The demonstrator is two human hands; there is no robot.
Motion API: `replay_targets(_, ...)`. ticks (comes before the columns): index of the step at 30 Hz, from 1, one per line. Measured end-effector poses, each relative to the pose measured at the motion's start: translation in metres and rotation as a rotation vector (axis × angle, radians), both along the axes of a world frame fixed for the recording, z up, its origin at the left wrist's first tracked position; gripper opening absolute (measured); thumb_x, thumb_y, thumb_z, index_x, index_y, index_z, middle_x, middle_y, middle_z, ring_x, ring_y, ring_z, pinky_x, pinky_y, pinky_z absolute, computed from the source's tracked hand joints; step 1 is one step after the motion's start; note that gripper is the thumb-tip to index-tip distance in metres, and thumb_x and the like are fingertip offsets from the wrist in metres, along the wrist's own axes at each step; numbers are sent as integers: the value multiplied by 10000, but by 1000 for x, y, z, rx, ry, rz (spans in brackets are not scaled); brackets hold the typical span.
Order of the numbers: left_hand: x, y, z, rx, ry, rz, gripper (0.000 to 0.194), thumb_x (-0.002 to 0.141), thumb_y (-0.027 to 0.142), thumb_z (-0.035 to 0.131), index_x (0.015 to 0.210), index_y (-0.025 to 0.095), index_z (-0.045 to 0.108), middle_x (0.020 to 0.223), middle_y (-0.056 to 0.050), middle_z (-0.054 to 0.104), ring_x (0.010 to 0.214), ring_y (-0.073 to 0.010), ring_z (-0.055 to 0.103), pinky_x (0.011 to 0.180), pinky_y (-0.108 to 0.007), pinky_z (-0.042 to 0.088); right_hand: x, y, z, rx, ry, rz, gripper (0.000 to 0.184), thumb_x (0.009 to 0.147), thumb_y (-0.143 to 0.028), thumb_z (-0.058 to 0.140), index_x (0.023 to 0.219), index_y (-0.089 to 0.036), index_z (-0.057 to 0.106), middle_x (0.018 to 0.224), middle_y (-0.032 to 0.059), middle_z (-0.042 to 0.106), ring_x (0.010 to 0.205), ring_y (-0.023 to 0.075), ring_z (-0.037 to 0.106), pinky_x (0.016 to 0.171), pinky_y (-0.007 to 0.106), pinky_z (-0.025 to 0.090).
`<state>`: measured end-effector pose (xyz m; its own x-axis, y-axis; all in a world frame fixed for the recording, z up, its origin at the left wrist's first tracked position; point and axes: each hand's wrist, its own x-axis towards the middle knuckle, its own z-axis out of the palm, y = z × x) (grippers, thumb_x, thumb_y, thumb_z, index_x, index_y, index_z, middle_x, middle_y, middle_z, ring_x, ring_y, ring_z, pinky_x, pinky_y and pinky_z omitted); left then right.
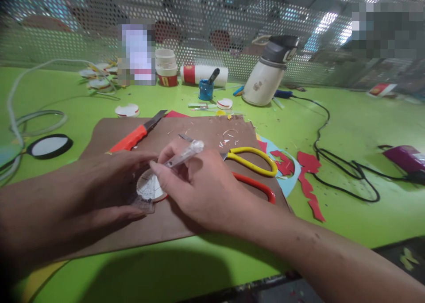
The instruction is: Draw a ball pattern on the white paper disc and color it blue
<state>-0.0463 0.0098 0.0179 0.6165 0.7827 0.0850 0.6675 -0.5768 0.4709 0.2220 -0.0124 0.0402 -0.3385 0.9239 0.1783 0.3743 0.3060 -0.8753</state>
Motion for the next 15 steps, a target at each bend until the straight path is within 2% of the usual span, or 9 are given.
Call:
replay_targets(5,0,0,2,-43,50,-22,451,1045,653,743,1408,387,730,1397,-79,861,1181,-420,849,911,-511,702,-2,2,-4,19,25,10,191,1095,-348,728,931,-265,679,811,-21,749,784,192,699,806,355,541)
replay_targets(9,-1,0,0,-40,39,-38,466,1042,666,743,1418,392,717,1406,-77,863,1148,-419,857,842,-489,689,-3,3,-5,20,4,-2,177,1083,-358,736,945,-266,675,797,-29,733,771,190,688,810,356,533)
replay_targets(15,0,-1,1,-32,41,-25,463,1056,633,730,1448,386,726,1410,-64,863,1108,-389,858,850,-469,679,-2,4,-6,52,-10,6,176,1096,-351,720,951,-266,670,818,-23,747,806,194,708,840,356,538)
